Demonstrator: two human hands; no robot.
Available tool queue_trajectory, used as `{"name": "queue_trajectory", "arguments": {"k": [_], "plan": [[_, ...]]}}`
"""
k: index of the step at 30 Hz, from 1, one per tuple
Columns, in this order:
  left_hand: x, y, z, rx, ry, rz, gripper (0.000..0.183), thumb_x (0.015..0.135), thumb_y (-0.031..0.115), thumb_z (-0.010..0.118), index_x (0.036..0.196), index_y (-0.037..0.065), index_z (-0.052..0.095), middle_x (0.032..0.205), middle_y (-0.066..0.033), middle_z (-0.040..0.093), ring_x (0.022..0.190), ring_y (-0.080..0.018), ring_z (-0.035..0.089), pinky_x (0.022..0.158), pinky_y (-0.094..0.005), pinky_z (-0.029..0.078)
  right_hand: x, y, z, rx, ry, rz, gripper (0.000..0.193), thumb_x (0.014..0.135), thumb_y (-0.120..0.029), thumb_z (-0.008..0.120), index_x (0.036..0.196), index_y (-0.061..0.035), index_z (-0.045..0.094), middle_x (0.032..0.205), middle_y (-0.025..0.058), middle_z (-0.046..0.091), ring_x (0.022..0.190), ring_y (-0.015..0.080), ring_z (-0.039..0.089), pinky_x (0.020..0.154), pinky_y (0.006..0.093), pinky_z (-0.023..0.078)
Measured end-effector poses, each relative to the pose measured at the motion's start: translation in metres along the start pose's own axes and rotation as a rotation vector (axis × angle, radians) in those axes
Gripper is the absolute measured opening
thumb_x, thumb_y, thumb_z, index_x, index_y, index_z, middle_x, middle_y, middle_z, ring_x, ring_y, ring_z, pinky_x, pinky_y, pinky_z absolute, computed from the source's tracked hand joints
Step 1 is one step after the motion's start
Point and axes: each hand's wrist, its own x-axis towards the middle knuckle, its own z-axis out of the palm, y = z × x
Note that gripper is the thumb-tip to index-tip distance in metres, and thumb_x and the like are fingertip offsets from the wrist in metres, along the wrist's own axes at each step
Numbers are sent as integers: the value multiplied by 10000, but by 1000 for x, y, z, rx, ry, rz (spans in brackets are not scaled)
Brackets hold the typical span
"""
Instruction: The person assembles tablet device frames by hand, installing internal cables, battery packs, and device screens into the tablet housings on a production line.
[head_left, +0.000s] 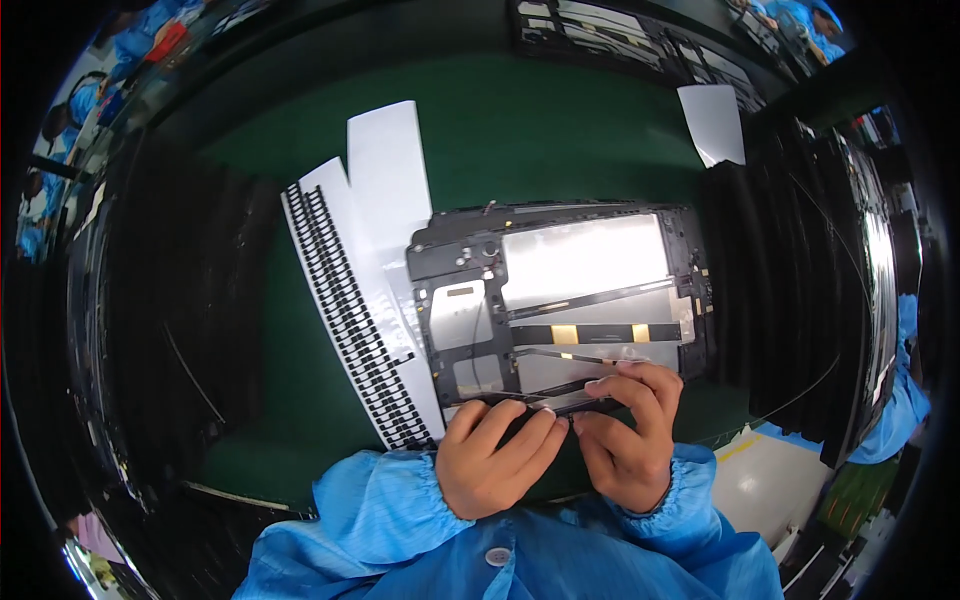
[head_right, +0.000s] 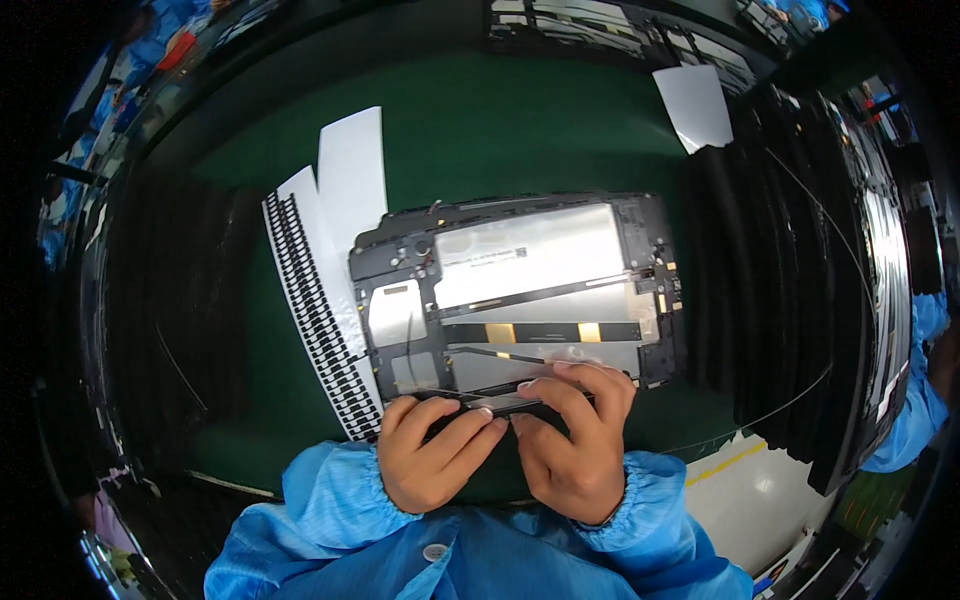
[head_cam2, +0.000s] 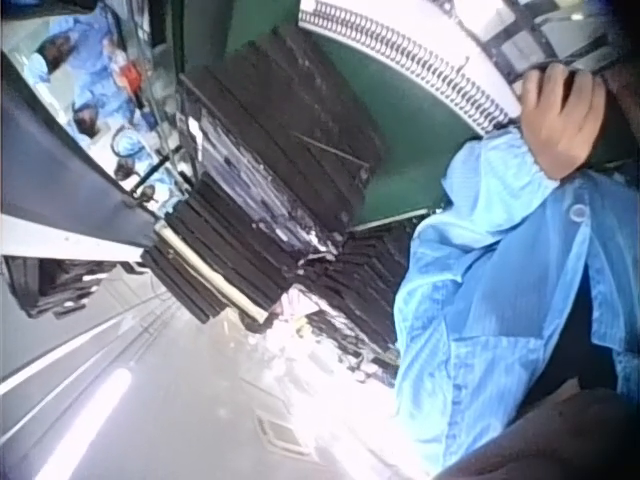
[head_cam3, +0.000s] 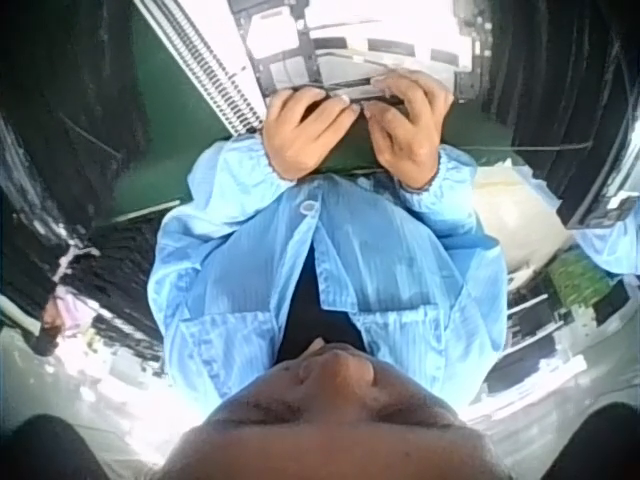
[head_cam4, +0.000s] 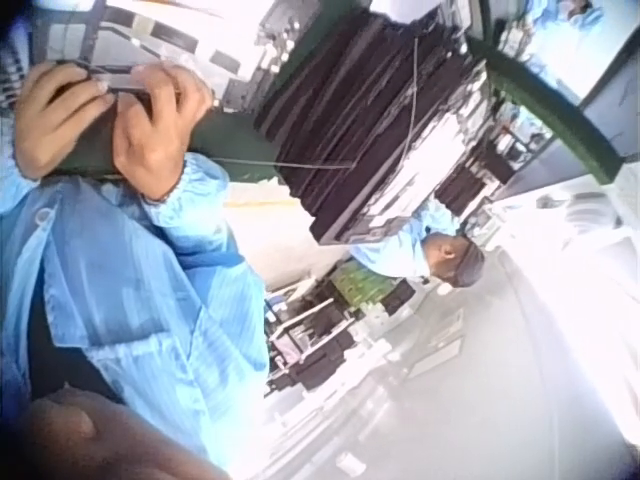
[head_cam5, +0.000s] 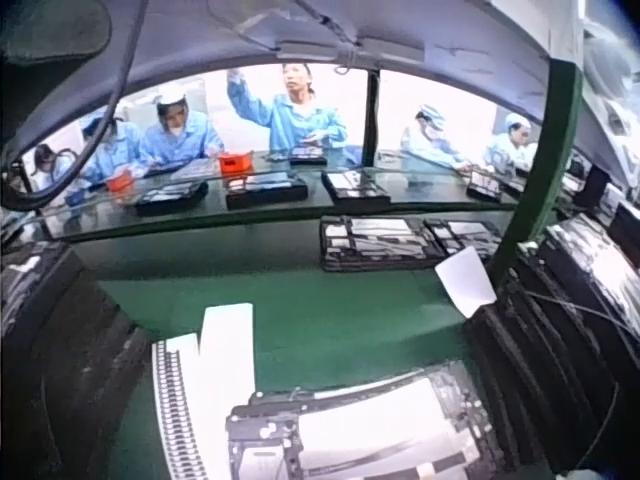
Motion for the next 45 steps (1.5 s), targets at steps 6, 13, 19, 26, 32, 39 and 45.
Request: {"name": "queue_trajectory", "arguments": {"k": [6, 13, 19, 26, 32, 39, 45], "plan": [[-1, -5, 8, -20, 72, -5, 279, 642, 133, 560, 894, 54, 650, 926, -35, 599, 828, -199, 544, 681, -325, 392, 3, -5, 10, -140, 65, -43, 189, 546, 9, 634, 725, -40, 599, 878, 78, 547, 917, 294, 495, 805, 432, 363], [-33, -20, -13, -251, 149, -520, 1022, 503, 264, 831, 1316, 0, 272, 1283, -273, 328, 1161, -366, 365, 939, -445, 323, -13, -8, 0, -151, 152, 137, 294, 628, -14, 670, 910, -5, 586, 1033, 140, 499, 989, 316, 470, 857, 394, 366], [-30, -47, 5, -441, 95, -454, 984, 552, 179, 801, 1312, -77, 231, 1212, -217, 427, 1094, -364, 419, 942, -421, 317, -33, 75, 1, -53, 549, 615, 428, 832, -208, 569, 1179, 21, 467, 1191, 209, 440, 1100, 334, 420, 955, 377, 312], [-15, -36, 10, -565, 187, -694, 808, 590, 161, 740, 1248, -47, 318, 1150, -187, 424, 1041, -364, 411, 917, -447, 293, -17, 59, 7, -153, 472, 703, 387, 864, -223, 529, 1133, 49, 470, 1114, 221, 474, 1033, 336, 448, 913, 378, 336], [-35, -78, -42, -168, 13, -475, 737, 638, 211, 728, 1256, -9, 393, 1335, -241, 288, 1207, -392, 309, 971, -474, 262, 8, -85, 45, -51, 31, 37, 212, 746, -60, 604, 938, 10, 551, 899, 163, 561, 756, 322, 566, 684, 409, 455], [-59, -102, -52, -171, -313, -385, 619, 658, 258, 707, 1198, 52, 487, 1336, -216, 305, 1214, -420, 290, 967, -522, 264, 23, -94, 124, -89, 40, 243, 106, 739, -47, 577, 833, -6, 551, 749, 121, 538, 573, 268, 551, 507, 342, 451], [-64, -99, -52, -123, -302, -374, 675, 561, 215, 741, 1187, 109, 511, 1319, -225, 323, 1196, -437, 300, 961, -545, 254, 18, -94, 142, -256, 32, 248, 163, 671, -68, 574, 814, -3, 528, 740, 125, 516, 622, 258, 521, 543, 352, 438]]}}
